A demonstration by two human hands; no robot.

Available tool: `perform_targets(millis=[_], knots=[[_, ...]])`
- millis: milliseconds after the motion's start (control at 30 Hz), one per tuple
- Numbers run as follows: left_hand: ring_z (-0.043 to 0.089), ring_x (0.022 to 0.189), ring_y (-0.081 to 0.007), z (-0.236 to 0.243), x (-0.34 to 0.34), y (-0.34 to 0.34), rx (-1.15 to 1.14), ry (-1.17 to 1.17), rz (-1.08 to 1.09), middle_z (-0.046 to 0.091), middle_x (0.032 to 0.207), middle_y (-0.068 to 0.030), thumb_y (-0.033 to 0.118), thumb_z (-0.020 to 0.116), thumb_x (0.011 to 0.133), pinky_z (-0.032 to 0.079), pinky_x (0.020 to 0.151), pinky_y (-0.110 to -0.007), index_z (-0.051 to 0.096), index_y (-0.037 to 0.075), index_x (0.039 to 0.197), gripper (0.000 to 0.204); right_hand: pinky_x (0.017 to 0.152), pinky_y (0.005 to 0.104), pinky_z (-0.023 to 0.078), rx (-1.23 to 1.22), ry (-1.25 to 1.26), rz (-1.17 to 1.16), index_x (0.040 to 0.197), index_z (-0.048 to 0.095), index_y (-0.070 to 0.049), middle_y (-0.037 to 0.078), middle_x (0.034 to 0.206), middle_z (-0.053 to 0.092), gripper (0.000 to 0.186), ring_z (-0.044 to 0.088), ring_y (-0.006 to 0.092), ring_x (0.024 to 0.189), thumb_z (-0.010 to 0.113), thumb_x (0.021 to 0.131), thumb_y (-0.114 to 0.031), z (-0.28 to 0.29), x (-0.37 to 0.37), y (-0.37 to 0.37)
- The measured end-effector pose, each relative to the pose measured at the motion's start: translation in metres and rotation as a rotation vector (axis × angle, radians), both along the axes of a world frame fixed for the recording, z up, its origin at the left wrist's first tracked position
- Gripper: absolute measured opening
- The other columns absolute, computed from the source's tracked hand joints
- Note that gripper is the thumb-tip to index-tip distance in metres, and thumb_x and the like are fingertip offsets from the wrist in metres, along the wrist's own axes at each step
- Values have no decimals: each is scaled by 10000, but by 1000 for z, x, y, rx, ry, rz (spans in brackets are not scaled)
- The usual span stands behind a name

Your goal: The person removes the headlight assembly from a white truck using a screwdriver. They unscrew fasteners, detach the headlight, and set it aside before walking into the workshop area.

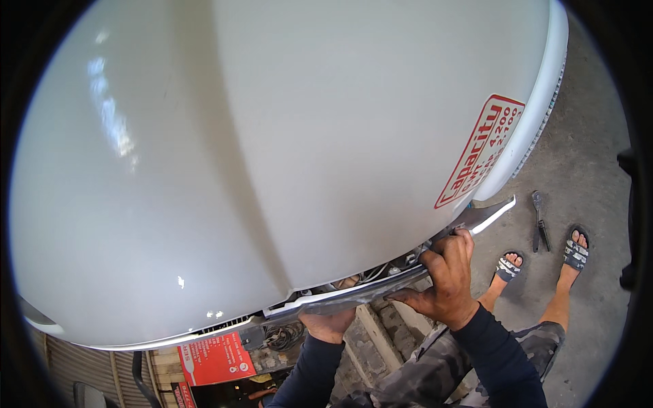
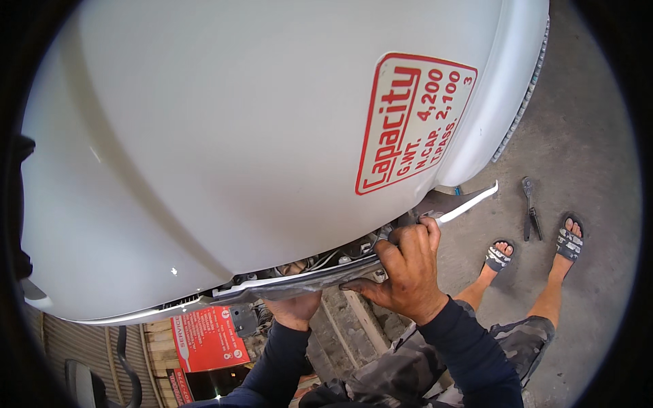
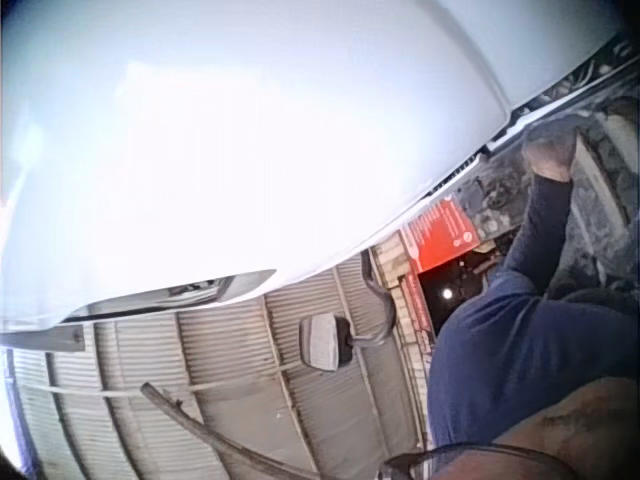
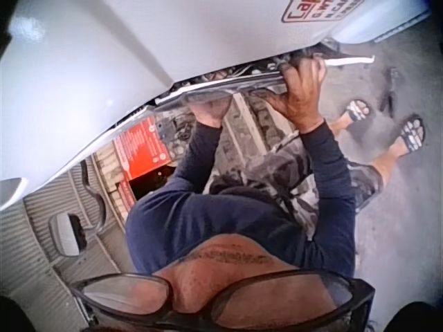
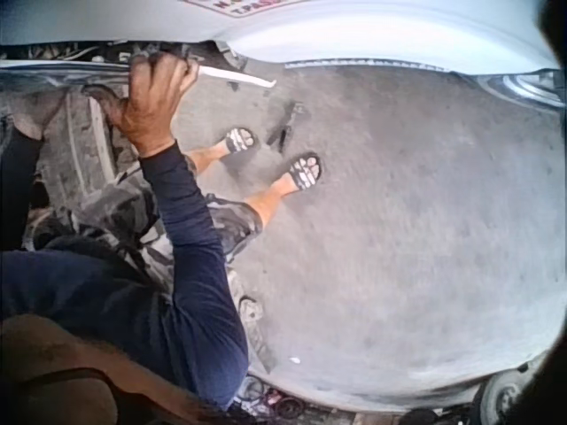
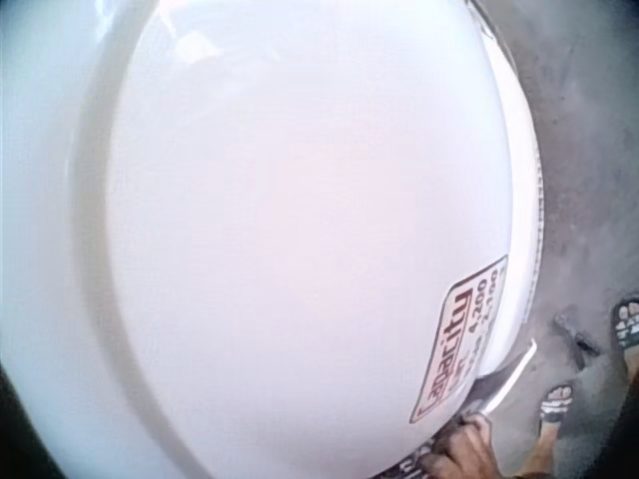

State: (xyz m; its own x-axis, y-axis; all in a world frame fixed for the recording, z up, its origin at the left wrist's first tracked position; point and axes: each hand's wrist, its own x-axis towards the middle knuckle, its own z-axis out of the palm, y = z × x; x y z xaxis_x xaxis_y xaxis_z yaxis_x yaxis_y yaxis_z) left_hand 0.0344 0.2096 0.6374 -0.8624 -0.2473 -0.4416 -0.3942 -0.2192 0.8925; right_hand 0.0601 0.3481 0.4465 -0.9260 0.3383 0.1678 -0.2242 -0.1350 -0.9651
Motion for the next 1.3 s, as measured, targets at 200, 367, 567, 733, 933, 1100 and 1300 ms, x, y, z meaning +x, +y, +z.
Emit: perform_targets(millis=[200, 367, 567, 733, 933, 1100, 1300], knots=[[630, 1151, -291, -1, 4, 3, 12, -24, 125, 699, 1182, -110, 607, 518, 974, 489, 1038, -504, 668, 105, 1191, 567, 999, 610, 336, -5, 19, 56, 1067, 630, -38, 106, 993, 509, 719, 521, 311, 972, 863, 679, -596, -7, -10, 15], [627, 1221, -290, -3, 2, -6, -152, -14, 154, 657, 1312, -97, 533, 539, 1013, 446, 1132, -532, 602, 121, 1349, 535, 958, 576, 341, -4, 67, 46, 1074, 640, -38, 112, 1023, 531, 684, 521, 313, 981, 863, 694, -561, -13, -21, 11], [655, 964, -296, -4, 3, -52, 110, 12, 97, 666, 1092, -125, 525, 479, 1026, 577, 773, -434, 624, 114, 1154, 455, 866, 491, 306, -53, 84, 28, 1046, 614, -58, 98, 983, 538, 683, 515, 289, 921, 920, 636, -510, -14, -16, -5], [630, 897, -274, -4, 5, -58, 85, 6, 105, 647, 1026, -101, 503, 494, 1027, 555, 739, -416, 623, 112, 1096, 417, 873, 492, 312, -42, 95, 16, 1075, 571, -56, 106, 987, 547, 713, 527, 295, 911, 919, 652, -513, -12, -13, -6], [599, 817, -247, -6, 1, -44, 15, 22, 96, 625, 947, -71, 476, 511, 1029, 529, 699, -394, 622, 110, 1026, 382, 884, 476, 296, -55, 98, 38, 1052, 622, -34, 111, 1052, 540, 665, 518, 297, 983, 906, 662, -491, -9, -14, 0], [683, 1050, -304, -9, 2, -34, -29, 109, 75, 694, 1186, -106, 479, 545, 1012, 583, 912, -455, 659, 105, 1199, 434, 904, 483, 321, -53, 102, 84, 1039, 600, -34, 122, 1055, 544, 668, 523, 323, 997, 886, 677, -517, -8, -16, 8], [648, 1178, -334, -9, 16, -37, -151, 99, 114, 682, 1249, -105, 526, 610, 946, 497, 1068, -563, 642, 88, 1269, 545, 998, 569, 333, 59, 55, 104, 1131, 553, -15, 176, 1085, 517, 742, 511, 371, 1066, 783, 788, -631, 0, 2, 8]])
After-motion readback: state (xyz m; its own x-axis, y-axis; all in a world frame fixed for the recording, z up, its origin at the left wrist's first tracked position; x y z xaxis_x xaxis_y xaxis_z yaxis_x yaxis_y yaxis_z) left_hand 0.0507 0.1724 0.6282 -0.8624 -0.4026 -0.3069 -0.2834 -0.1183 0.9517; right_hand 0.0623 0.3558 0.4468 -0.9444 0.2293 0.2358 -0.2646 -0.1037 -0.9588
